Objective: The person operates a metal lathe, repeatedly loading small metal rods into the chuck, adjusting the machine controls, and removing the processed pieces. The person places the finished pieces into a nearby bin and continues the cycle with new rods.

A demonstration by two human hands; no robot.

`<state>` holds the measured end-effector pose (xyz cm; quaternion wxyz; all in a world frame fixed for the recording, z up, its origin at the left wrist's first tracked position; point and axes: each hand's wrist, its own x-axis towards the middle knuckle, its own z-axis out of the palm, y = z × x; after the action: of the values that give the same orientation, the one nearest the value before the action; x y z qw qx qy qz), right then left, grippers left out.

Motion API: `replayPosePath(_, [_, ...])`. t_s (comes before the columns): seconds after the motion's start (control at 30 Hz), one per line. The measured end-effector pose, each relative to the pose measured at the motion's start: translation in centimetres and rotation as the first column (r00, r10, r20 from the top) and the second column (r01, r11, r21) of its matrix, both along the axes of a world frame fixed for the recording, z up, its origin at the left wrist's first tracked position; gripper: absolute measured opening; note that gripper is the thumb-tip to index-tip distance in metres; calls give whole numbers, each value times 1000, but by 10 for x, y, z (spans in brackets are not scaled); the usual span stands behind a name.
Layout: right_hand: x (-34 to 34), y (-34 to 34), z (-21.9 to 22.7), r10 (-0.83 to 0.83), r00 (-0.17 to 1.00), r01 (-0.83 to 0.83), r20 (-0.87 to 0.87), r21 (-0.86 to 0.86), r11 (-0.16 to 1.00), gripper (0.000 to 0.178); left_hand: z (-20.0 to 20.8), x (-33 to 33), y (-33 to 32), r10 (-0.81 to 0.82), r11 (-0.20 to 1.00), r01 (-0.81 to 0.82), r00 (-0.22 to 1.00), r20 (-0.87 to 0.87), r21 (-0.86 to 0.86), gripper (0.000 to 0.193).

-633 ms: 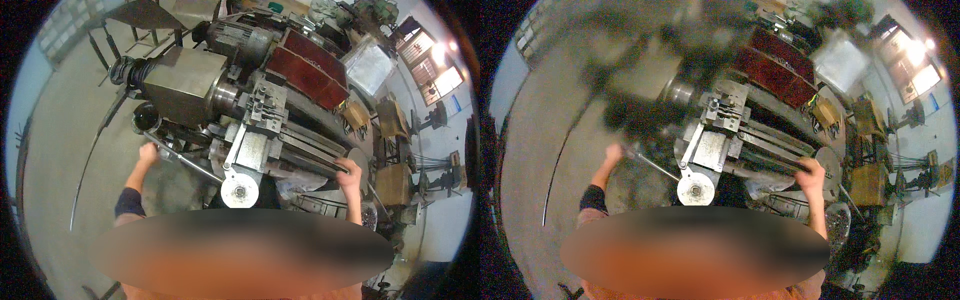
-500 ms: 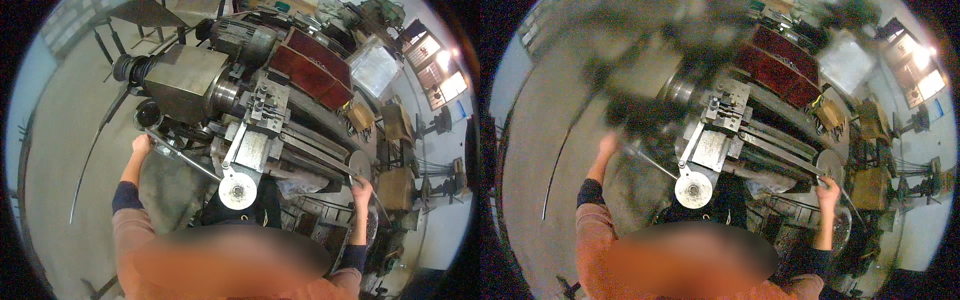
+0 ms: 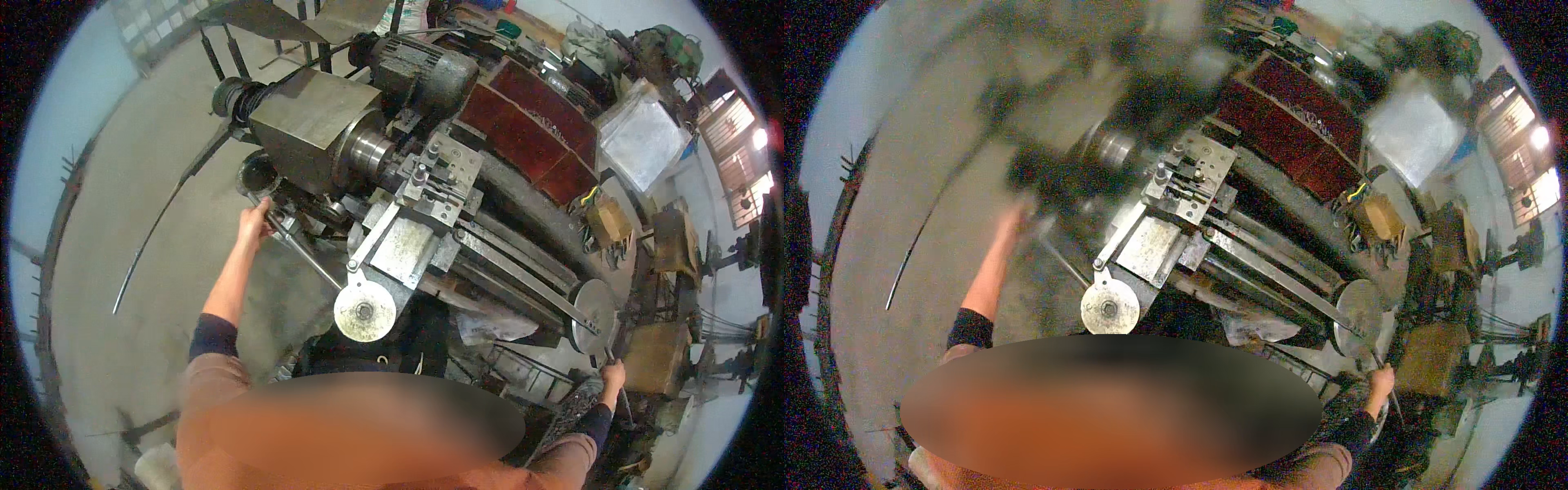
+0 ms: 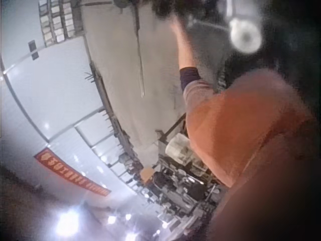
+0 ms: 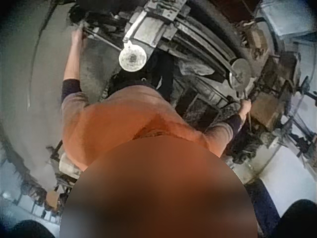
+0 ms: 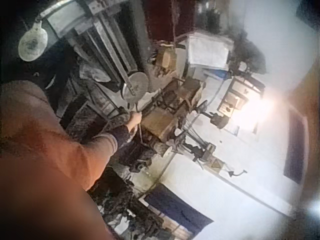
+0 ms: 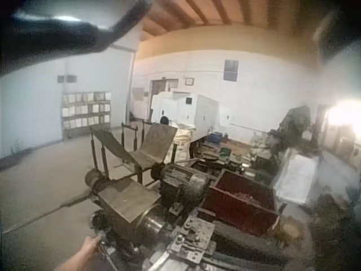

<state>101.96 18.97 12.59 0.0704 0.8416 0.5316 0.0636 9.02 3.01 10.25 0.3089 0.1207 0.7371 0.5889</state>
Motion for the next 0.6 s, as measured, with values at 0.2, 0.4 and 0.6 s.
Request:
replayPosePath(0.2, [-33, -57, -9, -93, 995, 94, -36, 24, 995, 31, -8, 24, 32, 258, 934, -289, 953, 161, 211, 19])
replayPosePath(0.4, [-81, -98, -17, -157, 983, 169, -96, 126, 978, 32, -24, 16, 35, 323, 937, -326, 945, 45, 129, 15])
replayPosePath(0.6, [-110, -107, -10, -225, 954, 256, -201, 145, 956, 40, -33, 11, 38, 351, 922, -354, 935, 47, 157, 13])
